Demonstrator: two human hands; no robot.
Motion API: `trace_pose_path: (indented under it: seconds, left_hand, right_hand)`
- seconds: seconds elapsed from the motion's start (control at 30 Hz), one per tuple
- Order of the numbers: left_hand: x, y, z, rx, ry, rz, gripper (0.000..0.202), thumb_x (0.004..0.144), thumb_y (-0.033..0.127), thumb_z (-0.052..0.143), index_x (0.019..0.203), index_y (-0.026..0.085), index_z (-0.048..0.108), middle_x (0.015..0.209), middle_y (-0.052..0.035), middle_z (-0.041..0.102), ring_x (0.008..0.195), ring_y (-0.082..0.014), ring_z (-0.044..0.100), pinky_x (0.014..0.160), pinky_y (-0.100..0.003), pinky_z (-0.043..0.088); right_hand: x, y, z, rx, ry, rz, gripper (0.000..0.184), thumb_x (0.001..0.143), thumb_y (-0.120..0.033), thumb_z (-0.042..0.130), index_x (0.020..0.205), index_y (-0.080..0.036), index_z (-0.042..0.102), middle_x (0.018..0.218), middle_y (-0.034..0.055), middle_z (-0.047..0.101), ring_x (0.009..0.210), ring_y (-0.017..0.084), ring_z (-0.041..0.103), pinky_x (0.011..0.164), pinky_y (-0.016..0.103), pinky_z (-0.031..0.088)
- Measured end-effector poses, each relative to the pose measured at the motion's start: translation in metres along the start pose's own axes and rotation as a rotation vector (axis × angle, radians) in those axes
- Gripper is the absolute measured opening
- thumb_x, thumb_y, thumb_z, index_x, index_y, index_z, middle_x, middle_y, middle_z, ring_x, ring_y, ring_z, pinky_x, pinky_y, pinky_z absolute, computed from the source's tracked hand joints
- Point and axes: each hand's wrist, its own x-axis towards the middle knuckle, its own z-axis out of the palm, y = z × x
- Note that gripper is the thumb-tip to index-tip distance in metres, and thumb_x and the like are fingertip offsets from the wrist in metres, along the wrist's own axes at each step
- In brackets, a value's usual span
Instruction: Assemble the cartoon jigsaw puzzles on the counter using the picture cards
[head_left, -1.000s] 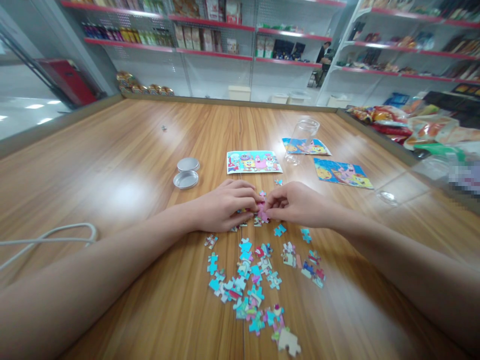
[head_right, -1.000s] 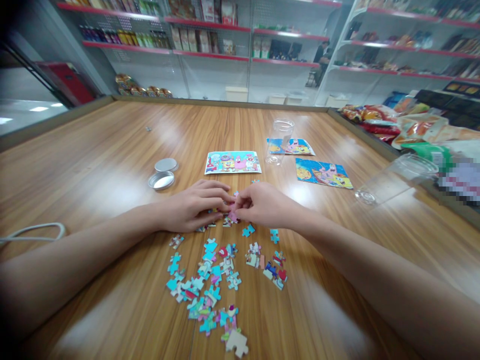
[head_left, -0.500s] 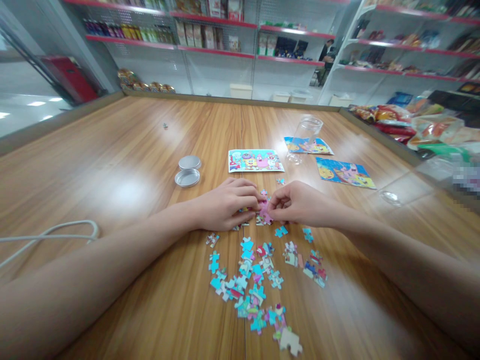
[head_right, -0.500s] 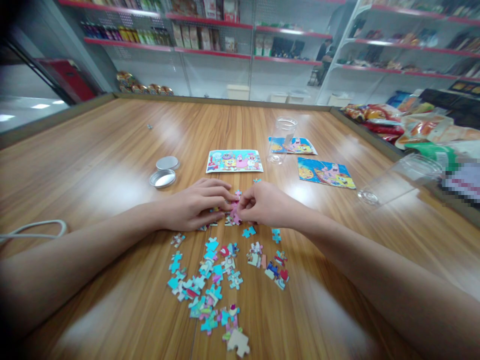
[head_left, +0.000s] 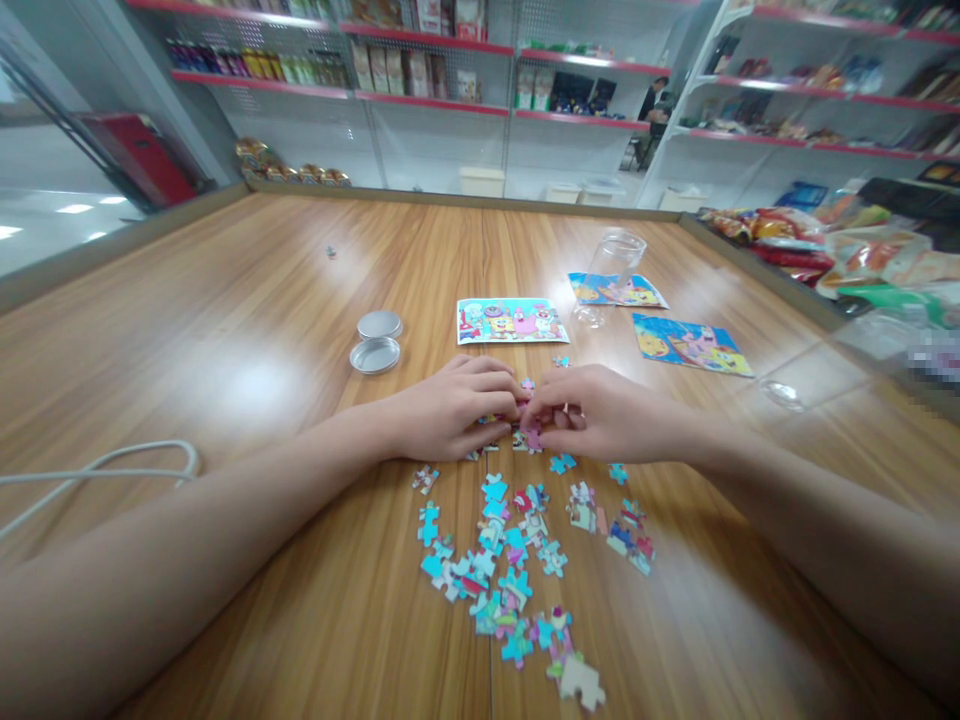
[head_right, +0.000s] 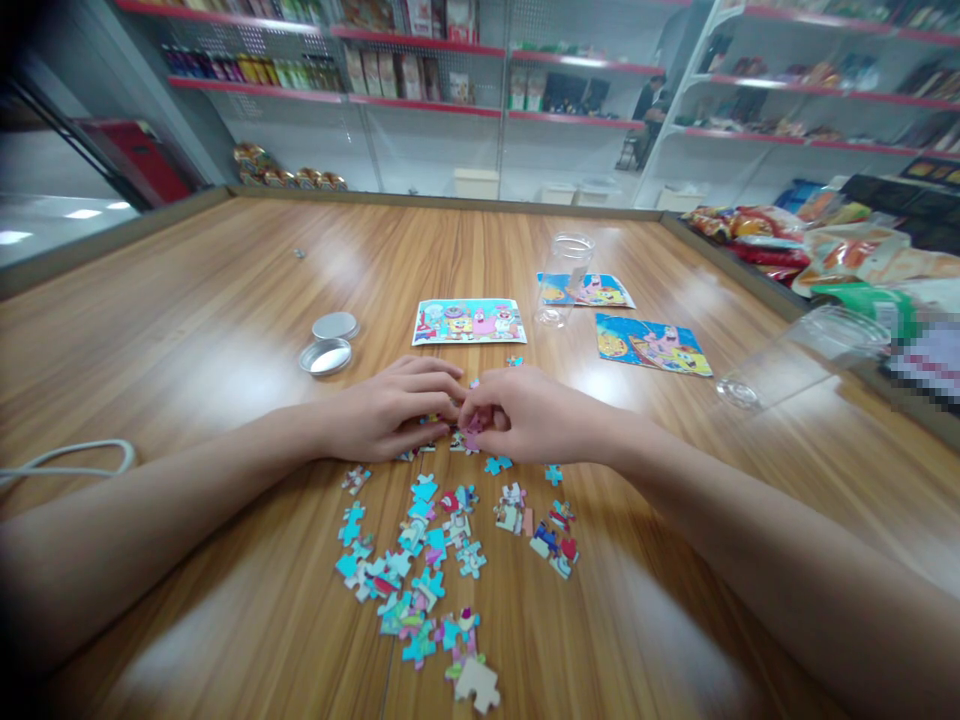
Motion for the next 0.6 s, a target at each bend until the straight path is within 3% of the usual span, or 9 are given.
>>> trace_pose_path:
  seconds: [0.13, 0.33, 0.47, 0.6]
  left_hand:
    - [0.0001, -0.0001, 0.0004, -0.007, 0.015, 0.01, 0.018, 0.097, 0.025, 0.056, 0.11, 0.023, 0.069, 0.124, -0.0079, 0.068, 0.122, -0.0266, 0.056, 0.106, -0.044, 0.042]
    - [-0.0001, 0.0, 0.0001, -0.011, 0.017, 0.001, 0.016, 0.097, 0.024, 0.056, 0.107, 0.022, 0.068, 0.124, -0.0082, 0.067, 0.122, -0.0265, 0.056, 0.106, -0.044, 0.042]
    - [0.0004, 0.0, -0.0003, -0.008, 0.006, 0.005, 0.017, 0.096, 0.024, 0.057, 0.109, 0.021, 0.067, 0.12, -0.0084, 0.068, 0.121, -0.0264, 0.056, 0.105, -0.043, 0.043]
    - [0.0003, -0.0004, 0.0, -0.02, 0.023, 0.006, 0.018, 0.096, 0.024, 0.058, 0.111, 0.022, 0.067, 0.123, -0.0087, 0.068, 0.121, -0.0258, 0.057, 0.104, -0.044, 0.044]
  right_hand:
    - [0.0008, -0.0007, 0.0001, -0.072, -0.042, -0.073, 0.011, 0.083, -0.017, 0.069, 0.093, -0.019, 0.074, 0.086, 0.0025, 0.065, 0.078, 0.014, 0.059, 0.072, 0.026, 0.043]
    - [0.0001, -0.0005, -0.0001, -0.027, -0.048, 0.051, 0.006, 0.081, -0.018, 0.072, 0.086, -0.017, 0.07, 0.077, -0.0002, 0.065, 0.068, 0.012, 0.058, 0.062, 0.024, 0.041]
    - [-0.0005, 0.0011, -0.0026, 0.06, 0.021, 0.082, 0.014, 0.088, -0.02, 0.065, 0.098, -0.018, 0.074, 0.088, 0.0032, 0.075, 0.078, 0.014, 0.066, 0.069, 0.026, 0.046]
    - [0.0021, -0.0014, -0.0074, 0.295, 0.061, 0.303, 0.015, 0.086, -0.029, 0.068, 0.09, -0.016, 0.076, 0.079, 0.0054, 0.076, 0.067, 0.015, 0.067, 0.063, 0.027, 0.052]
